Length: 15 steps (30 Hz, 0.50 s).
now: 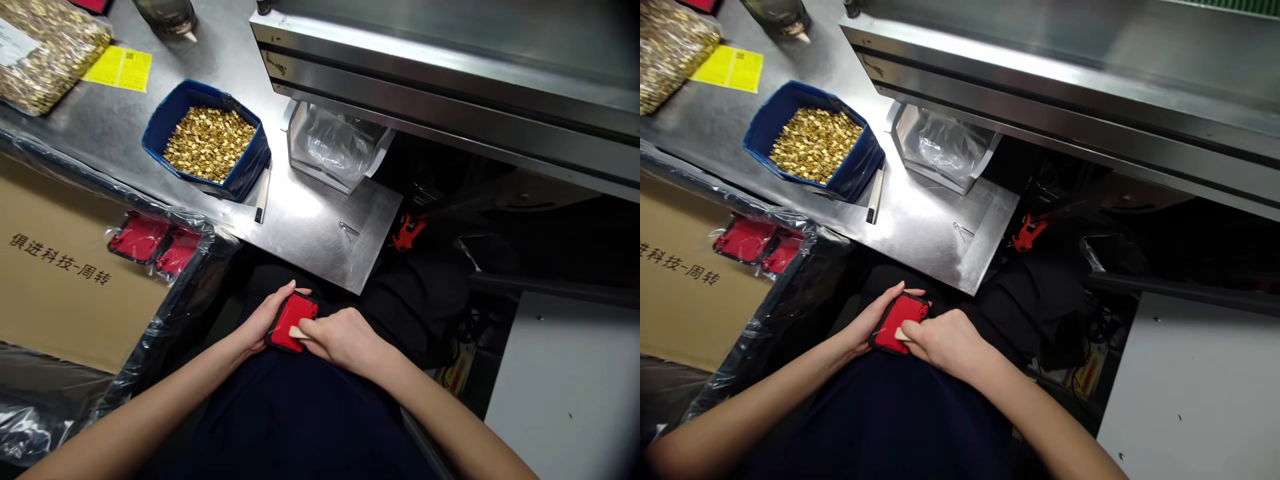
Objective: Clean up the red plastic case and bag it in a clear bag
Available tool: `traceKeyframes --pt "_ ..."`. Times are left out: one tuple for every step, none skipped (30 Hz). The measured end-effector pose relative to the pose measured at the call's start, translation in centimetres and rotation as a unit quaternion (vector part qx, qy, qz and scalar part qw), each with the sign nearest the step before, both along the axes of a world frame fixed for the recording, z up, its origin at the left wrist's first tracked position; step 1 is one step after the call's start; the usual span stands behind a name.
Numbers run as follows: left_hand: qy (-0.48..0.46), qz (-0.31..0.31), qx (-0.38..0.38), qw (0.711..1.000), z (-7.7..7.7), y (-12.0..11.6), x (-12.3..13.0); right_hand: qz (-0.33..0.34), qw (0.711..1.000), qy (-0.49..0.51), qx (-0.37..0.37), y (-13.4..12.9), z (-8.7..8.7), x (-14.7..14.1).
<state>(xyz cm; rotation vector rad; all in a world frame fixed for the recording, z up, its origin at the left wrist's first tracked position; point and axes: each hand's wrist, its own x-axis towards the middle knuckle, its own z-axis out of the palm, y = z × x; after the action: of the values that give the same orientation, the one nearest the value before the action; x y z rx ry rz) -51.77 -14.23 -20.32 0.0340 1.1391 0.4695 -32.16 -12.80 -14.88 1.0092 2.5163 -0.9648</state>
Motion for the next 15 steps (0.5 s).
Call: traceKeyframes --pt "0.001 0.0 -0.007 1.0 0.1 0.1 0.0 0.004 1.0 0.003 0.004 0.1 0.0 -0.2" --pt "0.0 0.001 -0.014 1.0 0.2 0.2 0.0 0.005 1.0 0.006 0.006 0.2 -0.1 -0.3" --pt "-0.002 0.002 -0.019 1.0 0.3 0.2 0.0 0.005 1.0 0.006 0.006 0.3 -0.1 -0.4" --pt "-0.006 0.003 -0.019 1.0 0.3 0.2 0.0 0.006 1.0 0.006 0.004 0.3 -0.1 -0.5" --pt "-0.007 0.003 -0.013 1.0 0.3 0.1 -0.1 0.011 1.0 0.006 0.001 0.3 -0.1 -0.5" --pt "-0.005 0.002 -0.003 1.0 0.3 0.0 -0.1 0.017 1.0 0.007 -0.001 0.3 -0.1 -0.5" --pt "-0.001 0.001 0.008 1.0 0.2 0.0 -0.1 0.022 1.0 0.009 -0.001 0.3 -0.1 -0.5" --pt "0.003 0.002 0.018 1.0 0.2 -0.2 -0.1 0.024 1.0 0.01 0.002 0.2 -0.1 -0.6" --pt "0.007 0.004 0.025 1.0 0.1 -0.2 -0.2 0.021 1.0 0.007 0.007 0.2 -0.1 -0.6" --pt "0.009 0.007 0.028 1.0 0.1 -0.3 -0.2 0.012 1.0 0.001 0.012 0.1 -0.1 -0.6" --pt "0.008 0.009 0.027 1.0 0.0 -0.4 -0.2 0.001 1.0 -0.009 0.016 0.0 0.0 -0.6" --pt "0.006 0.01 0.025 1.0 0.0 -0.4 -0.2 -0.009 1.0 -0.019 0.017 -0.2 0.1 -0.6" --pt "0.002 0.01 0.024 1.0 -0.1 -0.4 -0.2 -0.016 0.999 -0.03 0.016 -0.4 0.3 -0.5" --pt "-0.001 0.01 0.024 1.0 -0.1 -0.4 -0.2 -0.018 0.999 -0.039 0.011 -0.6 0.4 -0.5" --pt "-0.005 0.013 0.022 1.0 -0.1 -0.3 -0.3 -0.019 0.999 -0.043 0.003 -0.7 0.6 -0.5"
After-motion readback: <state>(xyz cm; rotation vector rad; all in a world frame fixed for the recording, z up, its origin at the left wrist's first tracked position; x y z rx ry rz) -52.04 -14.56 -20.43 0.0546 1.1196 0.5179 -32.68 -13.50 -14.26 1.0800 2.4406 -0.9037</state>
